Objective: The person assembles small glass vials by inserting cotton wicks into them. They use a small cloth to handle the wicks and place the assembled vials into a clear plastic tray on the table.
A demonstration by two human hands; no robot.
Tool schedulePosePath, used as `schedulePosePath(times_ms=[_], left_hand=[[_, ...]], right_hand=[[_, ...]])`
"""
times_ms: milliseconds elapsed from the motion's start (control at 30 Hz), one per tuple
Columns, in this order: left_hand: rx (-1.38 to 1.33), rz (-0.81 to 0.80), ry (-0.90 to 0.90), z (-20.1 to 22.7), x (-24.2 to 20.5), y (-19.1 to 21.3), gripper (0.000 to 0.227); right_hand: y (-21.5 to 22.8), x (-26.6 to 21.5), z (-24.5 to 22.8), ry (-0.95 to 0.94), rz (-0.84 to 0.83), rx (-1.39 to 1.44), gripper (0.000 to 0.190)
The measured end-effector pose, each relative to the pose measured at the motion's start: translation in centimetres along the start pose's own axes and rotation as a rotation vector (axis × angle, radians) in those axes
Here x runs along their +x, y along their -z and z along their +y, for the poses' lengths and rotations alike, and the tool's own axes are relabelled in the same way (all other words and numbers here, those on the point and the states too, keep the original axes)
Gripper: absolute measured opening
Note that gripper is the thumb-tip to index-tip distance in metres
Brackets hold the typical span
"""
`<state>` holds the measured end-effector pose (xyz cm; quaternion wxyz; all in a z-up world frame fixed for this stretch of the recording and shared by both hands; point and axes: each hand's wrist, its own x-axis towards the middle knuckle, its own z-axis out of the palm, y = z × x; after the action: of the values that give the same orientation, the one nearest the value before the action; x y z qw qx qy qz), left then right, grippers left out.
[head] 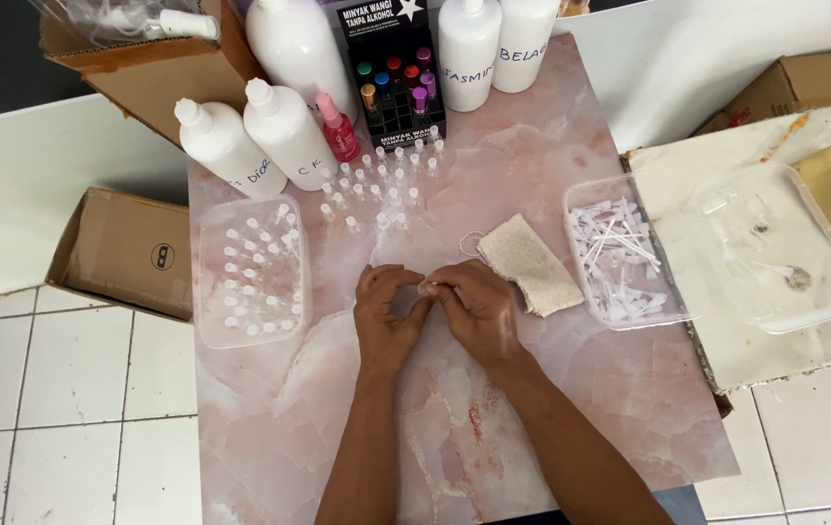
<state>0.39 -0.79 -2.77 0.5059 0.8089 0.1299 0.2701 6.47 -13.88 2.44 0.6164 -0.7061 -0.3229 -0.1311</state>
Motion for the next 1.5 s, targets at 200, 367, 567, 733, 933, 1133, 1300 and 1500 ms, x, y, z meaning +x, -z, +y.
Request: schedulePosePath(times_ms=[200,367,567,733,933,1133,1300,1500], left_hand=[[-0.058,-0.017,0.057,2.1,0.3,0.4,0.022],[-0.077,-0.02,0.095,1.8,0.4,0.4,0.022],[-0.08,-0.01,0.082,1.4,0.4,0.5,0.022],[-0.031,-0.031,0.041,1.0,0.2,0.3,0.024],[-0.016,-0.056,0.018,0.9,0.2,0.3,0.026],[-0.034,-0.081,-0.015,1.2,0.4,0.7,0.021],[-0.031,-0.073,-0.053,0.6,-0.2,0.4,0.024],[-0.048,-0.083,-0.114,0.9,-2.7,-1.1,0.024]], right_hand=[[-0.4,-0.6,0.8,-0.419,0.025,0.269,0.007],[0.5,0.1,1.0,-0.443,0.216,0.368,0.009],[1.4,0.5,2.5,-0.311,0.319,0.21,0.007],[1.3,0.3,2.8,-0.152,0.154,-0.046,0.008],[1.5,-0.6,3.6,0.092,0.001,-0.308,0.027],[3.3,-2.1,3.2,0.05,0.09,-0.831,0.021],[4.5,-4.8,7.9,-0.144,0.035,-0.705,0.008],[4.9,-5.3,4.1,-0.349,0.238,-0.212,0.005]])
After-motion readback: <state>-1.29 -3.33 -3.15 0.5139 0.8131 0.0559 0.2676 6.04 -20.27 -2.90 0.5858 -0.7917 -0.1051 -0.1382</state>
